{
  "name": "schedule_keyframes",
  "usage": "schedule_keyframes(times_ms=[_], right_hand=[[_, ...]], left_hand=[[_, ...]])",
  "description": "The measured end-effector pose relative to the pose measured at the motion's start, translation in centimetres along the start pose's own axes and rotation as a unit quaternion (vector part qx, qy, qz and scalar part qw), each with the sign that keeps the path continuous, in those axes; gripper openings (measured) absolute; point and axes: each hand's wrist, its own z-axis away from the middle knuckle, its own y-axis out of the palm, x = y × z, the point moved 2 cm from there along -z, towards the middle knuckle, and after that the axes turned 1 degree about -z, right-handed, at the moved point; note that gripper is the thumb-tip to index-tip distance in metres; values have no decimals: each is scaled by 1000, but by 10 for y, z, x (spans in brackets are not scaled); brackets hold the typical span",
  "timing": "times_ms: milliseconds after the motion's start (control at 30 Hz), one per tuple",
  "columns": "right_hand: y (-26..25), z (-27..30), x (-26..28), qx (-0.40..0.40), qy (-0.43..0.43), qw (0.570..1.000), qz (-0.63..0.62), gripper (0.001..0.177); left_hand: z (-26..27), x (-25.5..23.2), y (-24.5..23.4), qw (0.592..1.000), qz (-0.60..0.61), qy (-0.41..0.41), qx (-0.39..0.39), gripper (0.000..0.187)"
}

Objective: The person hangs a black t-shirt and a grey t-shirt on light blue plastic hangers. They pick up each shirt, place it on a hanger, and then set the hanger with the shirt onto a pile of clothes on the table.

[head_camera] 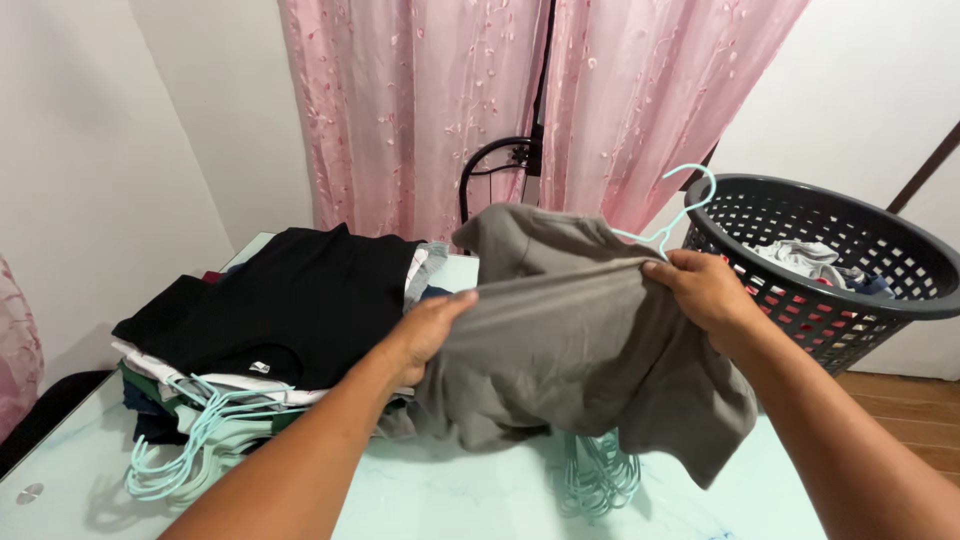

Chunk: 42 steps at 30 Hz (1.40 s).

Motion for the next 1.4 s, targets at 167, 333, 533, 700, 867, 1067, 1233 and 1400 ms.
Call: schedule_keyframes(times_ms=[167,333,533,700,867,1067,1233,1400], right_hand=[[-4,-9,2,-1,4,1000,-23,26],[-8,-15,11,-5,-8,1000,-23,23],[-11,-22,16,2,-10,1000,-27,25],[-16,-35,23,-33,-26,997,-70,24],[-12,-41,14,-10,-11,999,-34,25],[31,-29,-61,26,22,999,40,27],[54,3,-88,53,68,996,10,28],[72,36,-70,72,-7,992,99,38]], left_hand=[[6,-9,-13,973,-223,-61,28,66],[-9,26,-38,943,-314,-111,-1,64],[-16,39,-51,988,-141,-5,-57,66],[0,28,-45,957,-284,-41,-51,69],[-1,49,-39,854,-515,-78,16,55],[2,79,-31,791,-585,-160,82,41],[8,79,-17,764,-624,-137,91,51],[8,45,17,849,-508,99,-109,77]])
